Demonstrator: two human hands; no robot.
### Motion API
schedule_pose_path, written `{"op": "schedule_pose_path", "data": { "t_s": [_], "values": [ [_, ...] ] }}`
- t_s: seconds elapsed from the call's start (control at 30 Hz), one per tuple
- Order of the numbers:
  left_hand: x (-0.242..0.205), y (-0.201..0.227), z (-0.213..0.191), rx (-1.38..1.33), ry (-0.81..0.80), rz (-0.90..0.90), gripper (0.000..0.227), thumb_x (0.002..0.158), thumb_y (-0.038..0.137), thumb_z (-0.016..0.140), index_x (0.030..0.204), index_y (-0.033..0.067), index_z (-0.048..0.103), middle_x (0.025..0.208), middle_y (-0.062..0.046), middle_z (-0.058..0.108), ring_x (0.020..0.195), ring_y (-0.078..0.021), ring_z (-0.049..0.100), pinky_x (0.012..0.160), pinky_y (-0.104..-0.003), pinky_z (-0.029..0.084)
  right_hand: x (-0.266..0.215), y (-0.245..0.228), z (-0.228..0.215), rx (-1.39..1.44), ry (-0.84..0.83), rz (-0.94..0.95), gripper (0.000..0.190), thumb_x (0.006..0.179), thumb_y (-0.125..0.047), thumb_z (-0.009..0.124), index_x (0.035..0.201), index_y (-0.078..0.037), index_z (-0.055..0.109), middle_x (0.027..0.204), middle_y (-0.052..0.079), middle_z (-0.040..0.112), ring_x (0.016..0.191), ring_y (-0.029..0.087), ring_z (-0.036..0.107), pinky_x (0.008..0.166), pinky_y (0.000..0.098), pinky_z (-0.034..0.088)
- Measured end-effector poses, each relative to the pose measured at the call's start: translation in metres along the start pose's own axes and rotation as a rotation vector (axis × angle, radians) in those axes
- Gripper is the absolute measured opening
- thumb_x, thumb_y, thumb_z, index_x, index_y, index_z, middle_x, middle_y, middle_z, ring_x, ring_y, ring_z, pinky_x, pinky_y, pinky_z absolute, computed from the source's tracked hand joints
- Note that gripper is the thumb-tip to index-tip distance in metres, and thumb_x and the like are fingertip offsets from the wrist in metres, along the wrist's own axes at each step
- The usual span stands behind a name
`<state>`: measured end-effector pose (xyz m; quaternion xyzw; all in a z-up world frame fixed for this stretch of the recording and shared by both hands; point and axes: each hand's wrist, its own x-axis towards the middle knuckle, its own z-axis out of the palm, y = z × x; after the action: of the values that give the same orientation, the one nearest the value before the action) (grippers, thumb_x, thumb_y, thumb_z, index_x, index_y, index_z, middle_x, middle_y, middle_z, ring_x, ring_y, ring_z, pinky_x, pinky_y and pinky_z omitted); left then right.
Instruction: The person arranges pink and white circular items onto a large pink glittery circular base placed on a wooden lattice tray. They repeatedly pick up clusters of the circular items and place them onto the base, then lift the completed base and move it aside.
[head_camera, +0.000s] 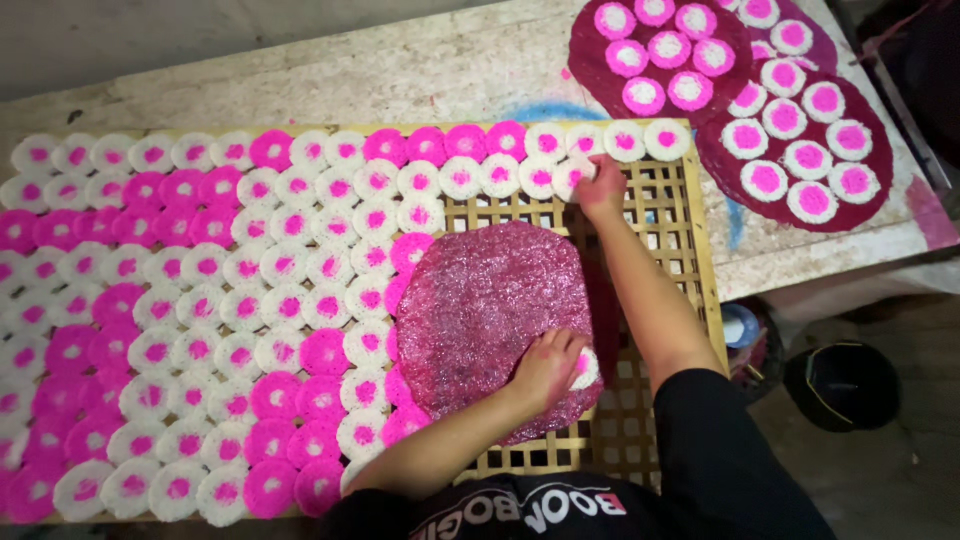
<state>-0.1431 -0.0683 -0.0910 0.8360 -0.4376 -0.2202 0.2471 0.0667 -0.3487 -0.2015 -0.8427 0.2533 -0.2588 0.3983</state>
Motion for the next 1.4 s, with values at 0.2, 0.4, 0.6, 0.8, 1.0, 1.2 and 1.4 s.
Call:
{"op": "schedule_pose_path", "data": {
  "t_s": [0.2, 0.4, 0.6, 0.8, 1.0, 1.2, 1.4],
  "values": [
    [0.011, 0.002, -0.026, -0.338, -0.308, -0.301, 0.034, 0.096, 0.02, 0.065, 0.128, 0.0104, 0.06, 0.127, -0.016, 0.067, 0.114, -0.028, 0.068, 0.099, -0.039, 0.059, 0.003, -0.041, -0.027, -0.163, 0.003, -0.137, 0.033, 0.082, -0.006, 0.079, 0.112, -0.003, 0.067, 0.107, 0.022, 0.067, 0.098, 0.038, 0.066, 0.086, 0.0451, 0.053],
    [0.01, -0.003, -0.097, -0.724, -0.304, -0.542, 0.034, 0.093, 0.023, 0.067, 0.125, 0.0167, 0.058, 0.121, -0.012, 0.07, 0.1, -0.029, 0.074, 0.082, -0.038, 0.065, -0.044, -0.105, -0.07, -0.054, -0.275, 0.089, 0.03, 0.091, -0.018, 0.068, 0.119, -0.009, 0.064, 0.117, 0.009, 0.065, 0.091, 0.023, 0.069, 0.085, 0.0399, 0.061],
    [0.047, -0.006, -0.158, -0.43, 0.183, -0.399, 0.036, 0.089, 0.019, 0.074, 0.122, 0.0118, 0.061, 0.118, -0.011, 0.07, 0.105, -0.0231, 0.072, 0.085, -0.033, 0.06, -0.118, -0.129, -0.108, 0.762, -1.024, 0.647, 0.058, 0.105, -0.051, 0.049, 0.12, 0.002, 0.068, 0.099, 0.016, 0.074, 0.084, 0.021, 0.071, 0.079, 0.0308, 0.062],
    [0.05, 0.005, -0.141, -0.379, 0.296, -0.211, 0.056, 0.084, 0.021, 0.08, 0.133, 0.0095, 0.055, 0.137, -0.013, 0.054, 0.121, -0.0238, 0.059, 0.105, -0.039, 0.051, -0.065, -0.067, -0.092, 0.789, -0.518, 0.83, 0.05, 0.084, -0.007, 0.073, 0.132, -0.01, 0.058, 0.113, 0.008, 0.076, 0.093, 0.018, 0.078, 0.079, 0.0311, 0.062],
    [-0.01, -0.053, -0.151, 0.116, 0.422, -0.421, 0.059, 0.089, 0.027, 0.077, 0.137, 0.0037, 0.053, 0.146, -0.02, 0.047, 0.138, -0.0345, 0.043, 0.118, -0.048, 0.032, 0.023, 0.049, -0.084, 0.783, -0.12, 0.559, 0.045, 0.087, 0.001, 0.071, 0.131, -0.003, 0.067, 0.109, 0.011, 0.075, 0.09, 0.021, 0.072, 0.073, 0.0325, 0.057],
    [-0.051, -0.09, -0.148, 0.242, 0.498, -0.533, 0.064, 0.084, 0.021, 0.081, 0.135, -0.0031, 0.051, 0.137, -0.028, 0.049, 0.128, -0.0429, 0.047, 0.108, -0.052, 0.039, 0.021, 0.065, -0.047, 0.235, 0.027, 0.086, 0.042, 0.085, 0.001, 0.071, 0.127, -0.002, 0.065, 0.117, 0.015, 0.071, 0.108, 0.027, 0.068, 0.092, 0.0368, 0.054],
    [-0.067, -0.109, -0.143, 0.138, 0.56, -0.514, 0.059, 0.082, 0.009, 0.079, 0.135, -0.0003, 0.054, 0.122, -0.024, 0.061, 0.115, -0.0398, 0.06, 0.1, -0.046, 0.049, 0.013, 0.053, -0.048, -0.169, 0.098, -0.186, 0.036, 0.086, -0.001, 0.078, 0.12, -0.001, 0.064, 0.116, 0.021, 0.068, 0.109, 0.036, 0.064, 0.096, 0.0426, 0.051]
  ]
}}
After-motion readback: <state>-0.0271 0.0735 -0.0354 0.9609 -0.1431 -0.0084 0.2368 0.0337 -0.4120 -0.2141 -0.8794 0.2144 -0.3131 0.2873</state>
